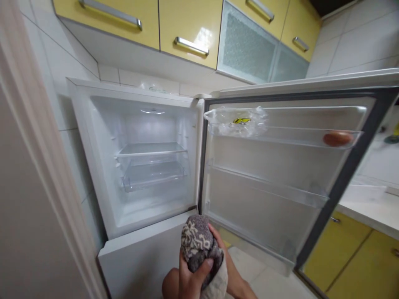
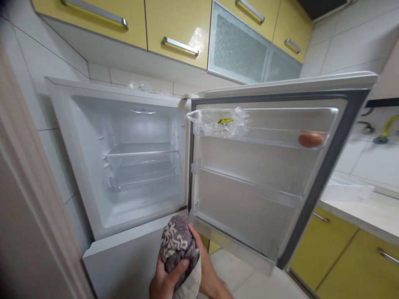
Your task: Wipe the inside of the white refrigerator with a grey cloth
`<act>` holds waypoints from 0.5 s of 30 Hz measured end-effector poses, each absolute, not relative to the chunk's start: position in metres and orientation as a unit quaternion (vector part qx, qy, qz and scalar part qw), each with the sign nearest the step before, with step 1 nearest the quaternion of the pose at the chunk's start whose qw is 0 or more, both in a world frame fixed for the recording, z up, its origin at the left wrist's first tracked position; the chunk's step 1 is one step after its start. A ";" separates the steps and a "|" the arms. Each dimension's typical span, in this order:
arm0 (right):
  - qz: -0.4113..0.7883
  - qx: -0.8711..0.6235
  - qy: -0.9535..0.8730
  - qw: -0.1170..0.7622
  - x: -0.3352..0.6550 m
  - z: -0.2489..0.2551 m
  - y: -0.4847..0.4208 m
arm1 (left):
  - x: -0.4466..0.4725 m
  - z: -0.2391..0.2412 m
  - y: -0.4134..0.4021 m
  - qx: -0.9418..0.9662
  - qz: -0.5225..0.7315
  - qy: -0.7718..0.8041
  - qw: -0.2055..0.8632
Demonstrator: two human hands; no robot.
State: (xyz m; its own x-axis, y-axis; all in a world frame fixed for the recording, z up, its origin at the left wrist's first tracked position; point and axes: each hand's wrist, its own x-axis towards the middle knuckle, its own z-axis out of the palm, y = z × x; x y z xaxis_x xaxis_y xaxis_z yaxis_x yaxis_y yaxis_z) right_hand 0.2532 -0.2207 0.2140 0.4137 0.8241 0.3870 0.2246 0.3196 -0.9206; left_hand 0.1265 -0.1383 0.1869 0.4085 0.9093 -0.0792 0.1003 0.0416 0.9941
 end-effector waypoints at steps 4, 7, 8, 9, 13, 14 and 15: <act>0.256 -0.555 -0.525 0.593 0.266 0.219 -0.262 | 0.120 0.192 -0.161 0.643 0.346 0.404 0.551; 0.285 -0.550 -0.536 0.573 0.284 0.234 -0.305 | 0.114 0.204 -0.178 0.642 0.367 0.396 0.544; 0.275 -0.550 -0.531 0.582 0.289 0.241 -0.320 | 0.112 0.208 -0.183 0.624 0.378 0.397 0.557; 0.247 -0.555 -0.519 0.601 0.294 0.249 -0.334 | 0.111 0.211 -0.186 0.599 0.391 0.395 0.576; -0.044 -0.556 -0.386 0.735 0.308 0.292 -0.377 | 0.104 0.215 -0.191 0.518 0.427 0.359 0.649; -0.136 -0.529 -0.351 0.760 0.312 0.305 -0.383 | 0.103 0.213 -0.191 0.517 0.431 0.354 0.650; -0.223 -0.493 -0.321 0.777 0.318 0.316 -0.388 | 0.101 0.211 -0.190 0.523 0.433 0.353 0.644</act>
State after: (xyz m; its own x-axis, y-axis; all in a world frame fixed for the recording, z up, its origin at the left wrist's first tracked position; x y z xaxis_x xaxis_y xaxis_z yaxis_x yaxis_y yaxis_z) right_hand 0.3175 -0.3882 0.3164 0.6948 -0.0293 0.7186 0.6626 0.4145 -0.6238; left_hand 0.1014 -0.1901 0.2112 0.3760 0.9266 -0.0008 -0.1893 0.0777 0.9788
